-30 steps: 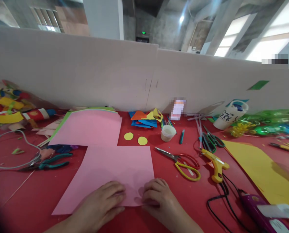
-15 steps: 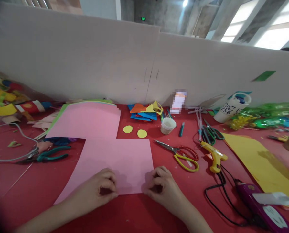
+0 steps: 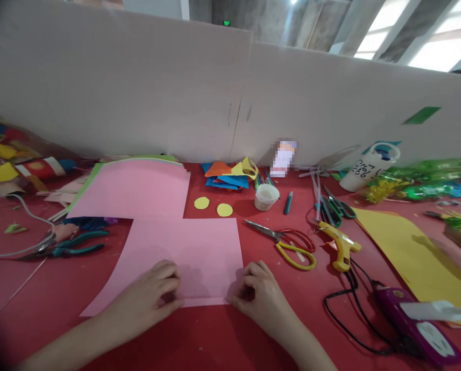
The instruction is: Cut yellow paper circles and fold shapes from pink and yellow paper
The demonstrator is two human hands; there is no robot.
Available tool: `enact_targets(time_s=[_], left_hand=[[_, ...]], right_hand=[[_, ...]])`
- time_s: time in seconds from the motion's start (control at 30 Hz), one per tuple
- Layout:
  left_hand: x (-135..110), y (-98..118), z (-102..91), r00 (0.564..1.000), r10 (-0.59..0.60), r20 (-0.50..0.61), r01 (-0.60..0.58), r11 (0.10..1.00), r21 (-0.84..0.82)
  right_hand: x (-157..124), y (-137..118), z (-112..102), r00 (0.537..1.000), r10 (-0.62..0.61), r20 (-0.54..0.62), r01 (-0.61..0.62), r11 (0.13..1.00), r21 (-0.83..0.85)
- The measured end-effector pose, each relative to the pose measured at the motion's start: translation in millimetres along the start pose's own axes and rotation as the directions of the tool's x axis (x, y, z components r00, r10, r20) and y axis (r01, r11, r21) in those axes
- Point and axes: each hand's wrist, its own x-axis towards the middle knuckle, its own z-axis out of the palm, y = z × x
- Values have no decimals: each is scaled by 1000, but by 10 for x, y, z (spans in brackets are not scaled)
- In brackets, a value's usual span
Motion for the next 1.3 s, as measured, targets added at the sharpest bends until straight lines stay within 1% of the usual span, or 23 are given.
enact_targets(time_s=[0.13, 0.27, 0.33, 0.37, 0.43, 0.53, 0.6, 0.8, 1.0, 1.17, 1.3], left_hand=[[11, -5, -5, 1000, 25, -2, -25, 1000, -12], [20, 12, -27, 999, 34, -1, -34, 999, 10], [11, 22, -34, 1000, 27, -5, -27, 999, 29], [5, 25, -32, 999, 43, -7, -43, 998, 44], [-7, 29, -14, 991, 137, -3, -136, 987, 90], [-10, 33, 41, 950, 307, 52, -312, 934, 175], [-5, 38, 78, 934, 351, 71, -358, 910, 211], [3, 58, 117, 928, 369, 52, -370, 899, 235], [12, 109, 117, 944, 309, 112, -328, 904, 275], [15, 147, 116, 945, 304, 117, -326, 897, 299], [19, 161, 107, 941, 324, 100, -338, 885, 320]], right_hand=[[-3, 44, 29, 1000, -9, -24, 9, 1000, -8], [-6, 46, 35, 1000, -8, -5, 8, 1000, -29], [-7, 31, 28, 1000, -22, 4, 22, 998, -51], [-7, 22, 22, 999, -31, 8, 32, 998, -61], [-7, 1, 7, 999, -47, 17, 48, 996, -78], [-11, -27, -9, 998, -61, 30, 64, 994, -90], [-19, -40, -11, 997, -64, 39, 67, 993, -95], [-33, -64, -6, 998, -52, 46, 57, 993, -108], [-25, -115, -1, 999, -18, 48, 24, 991, -135], [-38, -202, 106, 999, 7, -32, -14, 976, -216], [-53, -216, 176, 996, 9, -84, -30, 967, -251]])
